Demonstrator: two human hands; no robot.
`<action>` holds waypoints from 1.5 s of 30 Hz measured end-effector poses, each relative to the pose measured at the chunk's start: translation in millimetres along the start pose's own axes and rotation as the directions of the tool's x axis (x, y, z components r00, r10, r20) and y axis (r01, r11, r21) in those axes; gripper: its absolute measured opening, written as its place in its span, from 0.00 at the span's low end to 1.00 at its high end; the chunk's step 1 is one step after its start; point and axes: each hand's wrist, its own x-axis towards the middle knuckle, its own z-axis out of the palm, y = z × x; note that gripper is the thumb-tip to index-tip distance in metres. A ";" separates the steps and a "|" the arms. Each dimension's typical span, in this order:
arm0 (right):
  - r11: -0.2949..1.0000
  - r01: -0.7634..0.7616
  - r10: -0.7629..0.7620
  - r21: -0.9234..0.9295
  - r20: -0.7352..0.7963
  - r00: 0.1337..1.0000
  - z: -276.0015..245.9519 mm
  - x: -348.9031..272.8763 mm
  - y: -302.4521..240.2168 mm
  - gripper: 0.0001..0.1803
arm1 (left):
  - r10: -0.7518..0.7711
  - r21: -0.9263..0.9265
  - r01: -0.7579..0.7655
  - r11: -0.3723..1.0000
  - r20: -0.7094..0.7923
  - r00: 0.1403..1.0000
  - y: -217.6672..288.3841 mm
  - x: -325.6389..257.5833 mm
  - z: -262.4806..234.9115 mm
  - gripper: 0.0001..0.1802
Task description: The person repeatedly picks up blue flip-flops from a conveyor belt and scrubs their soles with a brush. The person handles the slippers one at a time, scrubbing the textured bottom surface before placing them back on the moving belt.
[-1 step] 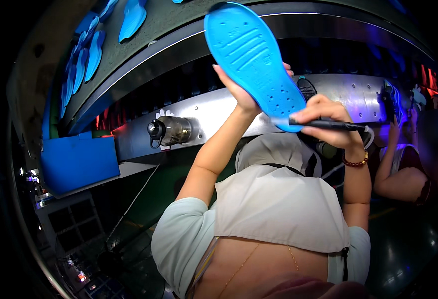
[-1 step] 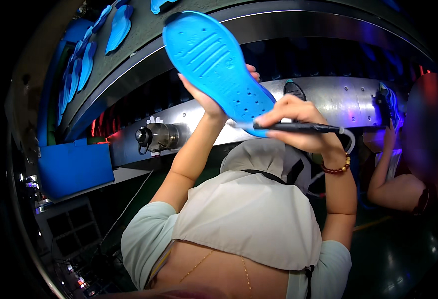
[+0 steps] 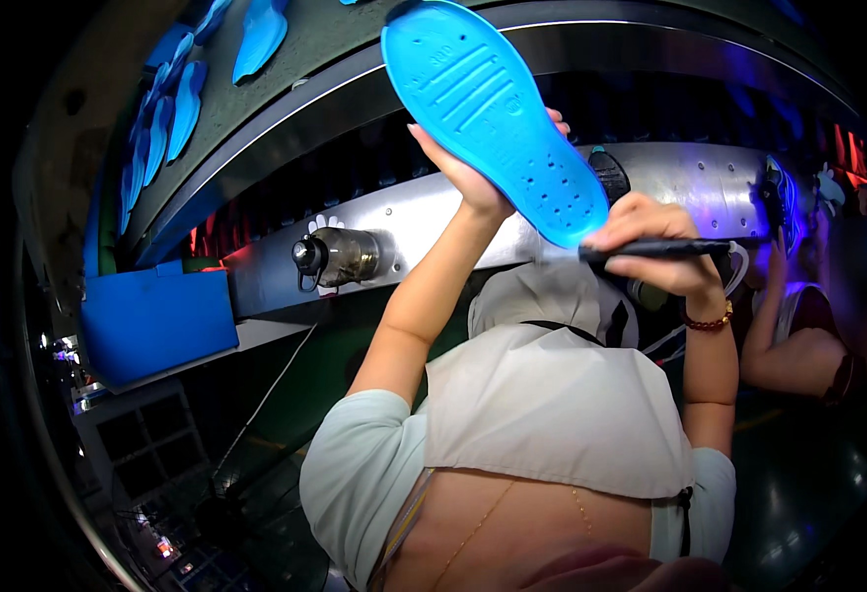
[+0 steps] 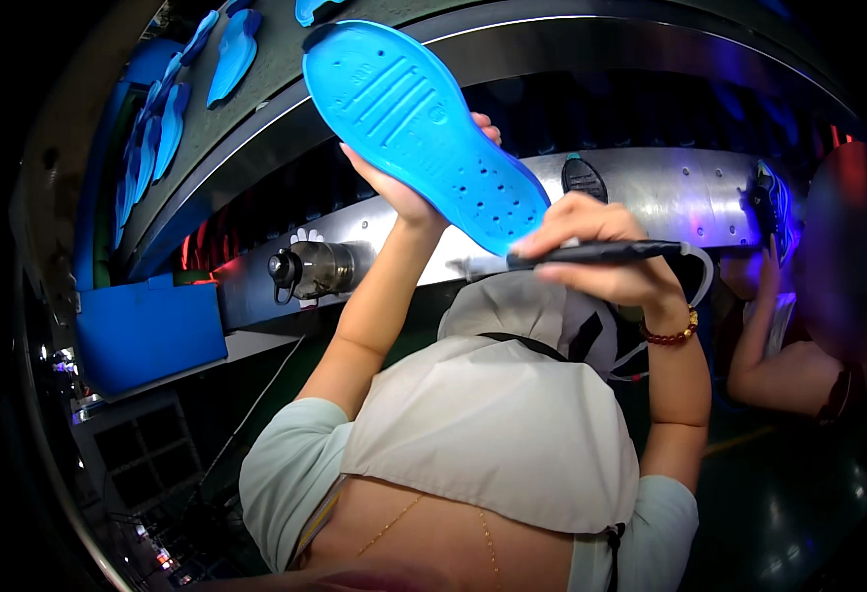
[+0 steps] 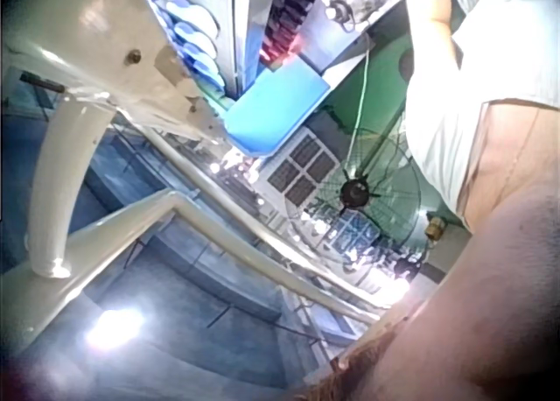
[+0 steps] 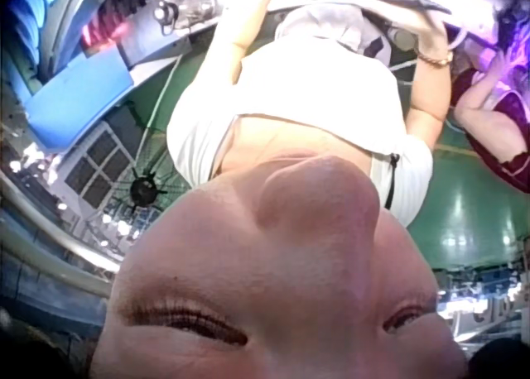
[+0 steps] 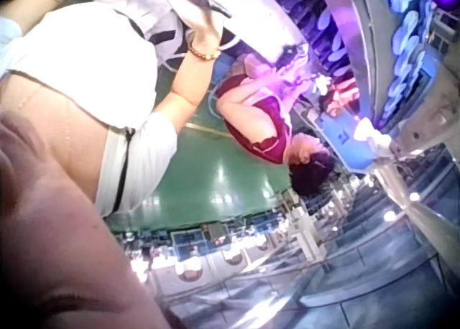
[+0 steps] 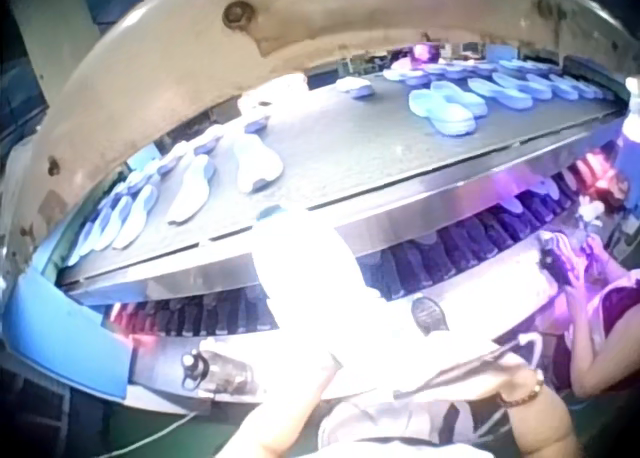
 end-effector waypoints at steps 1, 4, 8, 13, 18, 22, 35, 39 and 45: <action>0.999 -0.019 0.022 0.029 -0.099 0.995 -2.3 0.6 1.6 0.13 | -0.003 -0.001 0.003 1.000 -0.004 1.000 0.4 -0.6 -2.1 0.59; 0.992 -0.035 0.013 -0.125 -0.170 0.985 -0.7 0.5 9.3 0.13 | 0.028 0.056 -0.023 0.998 -0.084 0.996 0.4 5.2 0.6 0.60; 0.987 -0.062 0.057 0.148 0.035 0.998 -2.6 -11.8 4.1 0.11 | 0.040 0.061 -0.041 0.997 0.011 0.999 10.4 4.3 -5.2 0.59; 0.980 -0.197 0.186 -0.027 -0.219 0.958 3.5 -11.8 9.3 0.12 | 0.041 0.165 -0.034 0.986 -0.038 0.998 9.5 9.0 -1.1 0.59; 0.930 -0.056 0.118 0.364 -0.150 0.982 -1.9 -14.8 24.0 0.12 | 0.046 0.163 -0.057 0.985 0.070 0.996 18.6 8.9 4.5 0.58; 0.794 -0.034 0.241 0.607 -0.262 0.934 15.3 -10.5 29.6 0.11 | -0.082 0.013 0.083 0.996 -0.072 0.994 10.5 -5.6 16.2 0.52; 0.927 -0.342 0.352 0.151 -0.044 0.935 -0.8 4.9 -13.6 0.10 | -0.507 0.062 0.506 0.860 0.008 0.862 9.9 -19.9 3.3 0.31; 0.999 -0.035 0.043 -0.033 0.294 0.955 -12.6 -1.0 -6.5 0.11 | -0.679 0.172 0.680 0.713 -0.071 0.731 20.0 -20.8 1.5 0.31; 0.995 0.052 -0.030 -0.083 0.250 0.968 -24.5 5.5 3.7 0.12 | -0.772 0.501 0.736 0.456 -0.190 0.607 20.5 -12.3 25.2 0.32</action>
